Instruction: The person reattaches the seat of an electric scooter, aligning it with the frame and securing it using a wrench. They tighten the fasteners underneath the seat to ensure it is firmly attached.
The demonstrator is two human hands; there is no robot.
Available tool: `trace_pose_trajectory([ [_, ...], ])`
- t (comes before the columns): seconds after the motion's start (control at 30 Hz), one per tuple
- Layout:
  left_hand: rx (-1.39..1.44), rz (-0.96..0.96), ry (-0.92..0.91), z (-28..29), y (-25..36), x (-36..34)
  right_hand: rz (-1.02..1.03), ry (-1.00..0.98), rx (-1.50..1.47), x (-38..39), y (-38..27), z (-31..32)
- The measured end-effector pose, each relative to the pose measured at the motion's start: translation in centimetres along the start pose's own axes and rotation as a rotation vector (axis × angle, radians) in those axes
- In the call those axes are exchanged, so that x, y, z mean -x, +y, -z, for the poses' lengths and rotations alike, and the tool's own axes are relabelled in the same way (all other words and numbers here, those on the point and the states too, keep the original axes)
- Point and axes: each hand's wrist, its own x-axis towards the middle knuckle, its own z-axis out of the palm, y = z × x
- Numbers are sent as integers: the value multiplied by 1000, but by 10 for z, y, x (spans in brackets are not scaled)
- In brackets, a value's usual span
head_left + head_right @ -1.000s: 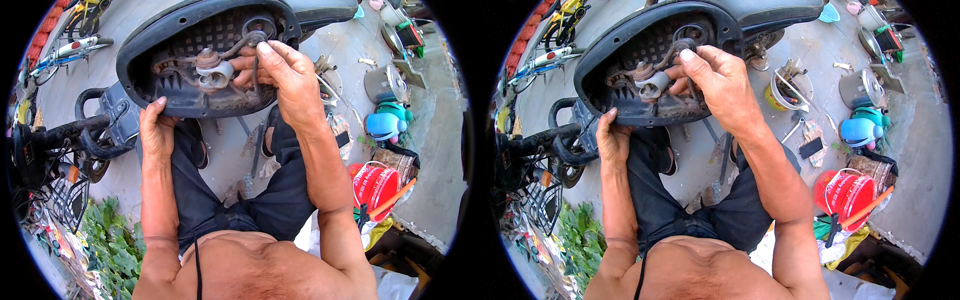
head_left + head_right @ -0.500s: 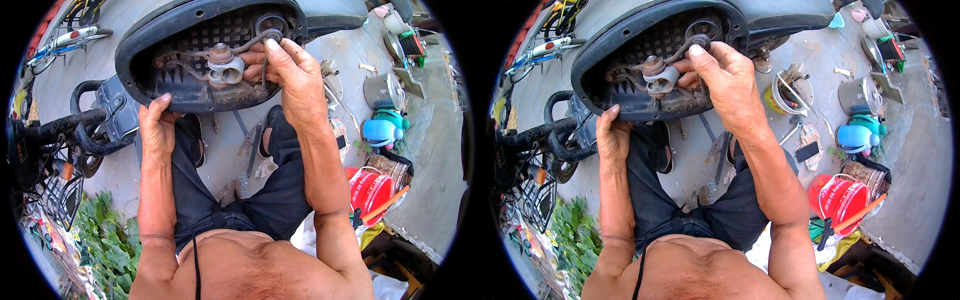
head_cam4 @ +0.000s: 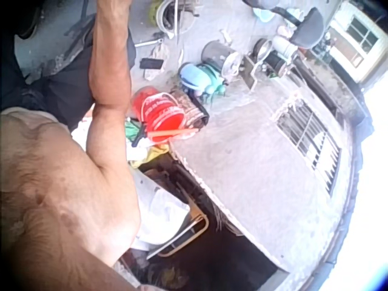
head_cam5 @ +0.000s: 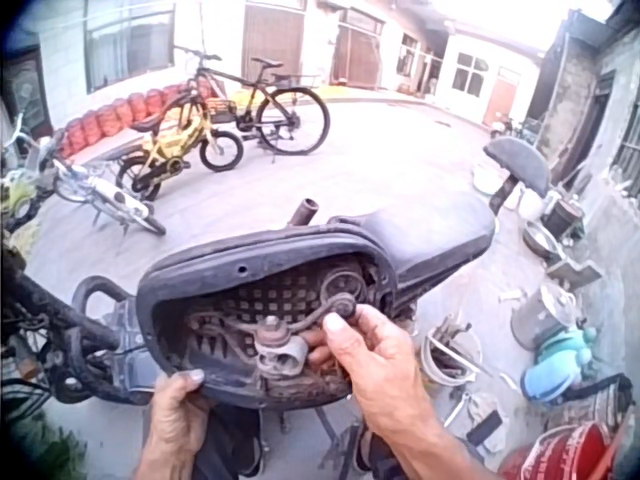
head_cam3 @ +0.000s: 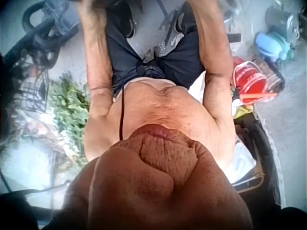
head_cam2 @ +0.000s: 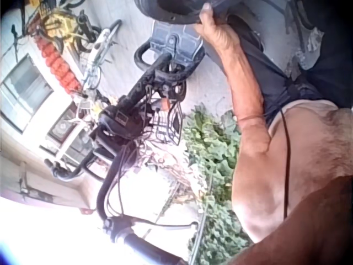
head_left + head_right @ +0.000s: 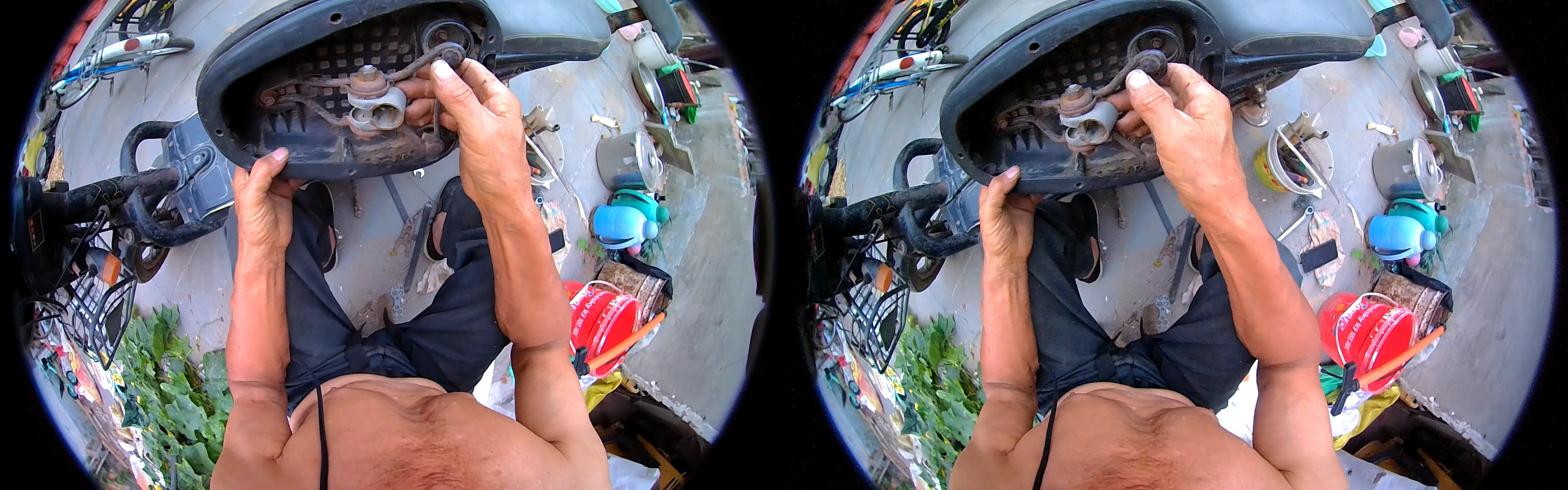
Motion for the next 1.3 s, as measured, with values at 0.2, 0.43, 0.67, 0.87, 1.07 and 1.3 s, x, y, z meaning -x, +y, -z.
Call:
trace_pose_trajectory([
  [0.2, 58, -49, 27, -3, -4, 1, 27, 11, 6, 0, 1, -2],
  [0.43, 214, -57, -34, -5, -1, 3, 150, 117, 371, 13, -18, -6],
  [0.67, 282, 59, -105, -12, 2, 4, 336, 253, 528, 23, -24, -5],
  [0.87, 202, 73, -78, -10, -3, 1, 175, 137, 502, 23, -28, 5],
  [1.07, 188, 28, -23, -21, 2, 1, 102, 25, 621, 20, -10, 12],
  [1.3, 180, 19, -15, -18, 1, -1, 141, 29, 684, 15, -7, 8],
])
